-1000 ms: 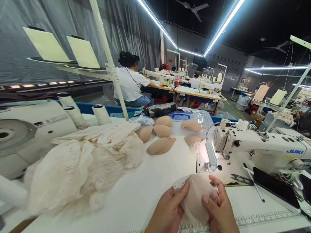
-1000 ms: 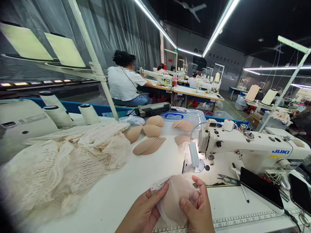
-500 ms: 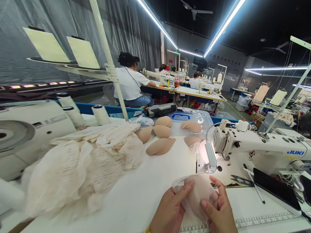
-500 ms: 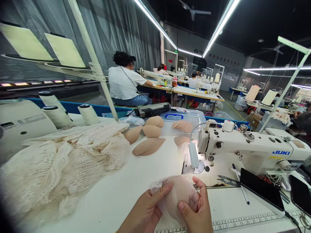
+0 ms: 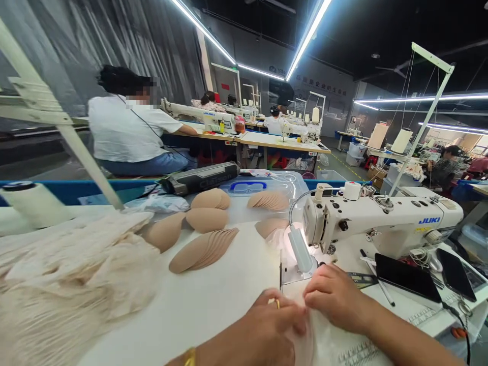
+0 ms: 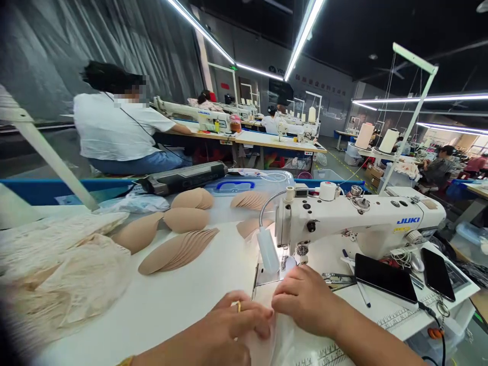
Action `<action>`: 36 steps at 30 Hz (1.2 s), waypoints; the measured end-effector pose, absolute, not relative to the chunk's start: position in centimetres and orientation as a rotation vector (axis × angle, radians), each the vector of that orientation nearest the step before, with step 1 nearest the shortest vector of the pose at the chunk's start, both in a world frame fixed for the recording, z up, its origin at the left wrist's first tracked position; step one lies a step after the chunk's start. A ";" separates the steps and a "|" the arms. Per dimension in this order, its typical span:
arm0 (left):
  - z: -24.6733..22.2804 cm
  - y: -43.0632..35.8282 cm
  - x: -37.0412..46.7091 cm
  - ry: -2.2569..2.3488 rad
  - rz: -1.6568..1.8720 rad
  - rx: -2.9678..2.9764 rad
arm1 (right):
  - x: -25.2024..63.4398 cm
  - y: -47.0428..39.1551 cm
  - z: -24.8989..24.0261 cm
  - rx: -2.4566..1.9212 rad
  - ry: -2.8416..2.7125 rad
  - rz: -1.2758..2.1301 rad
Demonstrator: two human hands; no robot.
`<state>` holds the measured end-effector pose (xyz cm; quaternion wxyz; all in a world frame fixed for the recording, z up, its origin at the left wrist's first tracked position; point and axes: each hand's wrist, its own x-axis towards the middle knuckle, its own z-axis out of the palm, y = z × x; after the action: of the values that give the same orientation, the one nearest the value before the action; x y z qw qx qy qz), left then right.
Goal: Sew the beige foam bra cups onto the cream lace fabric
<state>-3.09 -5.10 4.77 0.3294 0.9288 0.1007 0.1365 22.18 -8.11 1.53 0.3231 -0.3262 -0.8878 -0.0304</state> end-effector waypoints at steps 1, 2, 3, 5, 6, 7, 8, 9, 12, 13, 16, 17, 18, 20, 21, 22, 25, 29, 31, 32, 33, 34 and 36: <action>4.3 -4.2 -2.6 0.258 0.382 2.529 | 22.5 -7.0 1.3 -0.849 -2.407 -0.248; 3.7 -3.4 -2.2 0.278 0.416 2.569 | 22.7 -6.1 1.0 -0.854 -2.440 -0.345; 3.2 -2.7 -1.8 0.290 0.437 2.579 | 22.9 -5.4 0.6 -0.875 -2.449 -0.375; 2.4 -1.9 -1.2 0.292 0.452 2.569 | 23.2 -4.9 0.0 -0.932 -2.434 -0.307; 1.9 -1.6 -1.0 0.300 0.465 2.564 | 23.4 -5.0 -0.1 -0.962 -2.430 -0.244; 1.5 -1.6 -0.8 0.312 0.483 2.560 | 23.5 -5.2 -0.1 -0.982 -2.433 -0.178; 0.9 -1.6 -0.6 0.320 0.522 2.554 | 23.7 -5.6 0.1 -0.990 -2.436 -0.118; 0.3 -1.7 -0.5 0.328 0.583 2.543 | 23.8 -5.9 0.3 -0.993 -2.429 -0.068; -2.0 -2.0 0.0 0.381 0.794 2.488 | 23.9 -6.5 1.0 -1.027 -2.389 0.011; -2.7 -2.1 0.2 0.415 0.840 2.478 | 23.9 -6.5 1.1 -1.052 -2.383 0.013; -4.0 -2.5 0.7 0.549 0.836 2.539 | 23.9 -6.3 1.1 -1.134 -2.394 -0.024; -4.1 -2.6 0.9 0.574 0.835 2.572 | 23.9 -6.3 1.0 -1.164 -2.392 -0.035; -4.1 -2.7 1.0 0.592 0.835 2.600 | 24.0 -6.2 0.9 -1.191 -2.389 -0.042; -3.7 -2.8 1.1 0.604 0.835 2.623 | 24.1 -6.0 0.7 -1.228 -2.377 -0.048; -3.4 -2.9 1.1 0.598 0.829 2.620 | 24.1 -5.9 0.6 -1.236 -2.376 -0.050; -3.1 -2.9 1.2 0.589 0.820 2.612 | 24.2 -5.9 0.6 -1.239 -2.379 -0.053; -2.3 -2.9 1.1 0.568 0.780 2.580 | 24.2 -5.9 0.6 -1.241 -2.387 -0.061; -1.8 -2.7 1.0 0.566 0.665 2.570 | 24.3 -6.1 0.8 -1.261 -2.380 -0.051; -1.6 -2.5 0.9 0.561 0.619 2.574 | 24.3 -6.2 0.8 -1.255 -2.386 -0.034; -1.4 -2.4 0.8 0.560 0.608 2.570 | 24.3 -6.2 0.8 -1.248 -2.388 -0.029; -1.0 -2.3 0.7 0.552 0.594 2.561 | 24.3 -6.2 0.8 -1.241 -2.389 -0.026; -0.6 -2.2 0.6 0.533 0.583 2.546 | 24.3 -6.2 0.8 -1.239 -2.386 -0.026; 0.6 -2.0 0.3 0.486 0.543 2.509 | 24.3 -6.2 0.8 -1.246 -2.381 -0.026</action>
<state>0.31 -2.01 0.58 0.2614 0.9269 0.1797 0.2006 24.28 -6.25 0.82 0.2253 -0.4517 -0.8632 -0.0093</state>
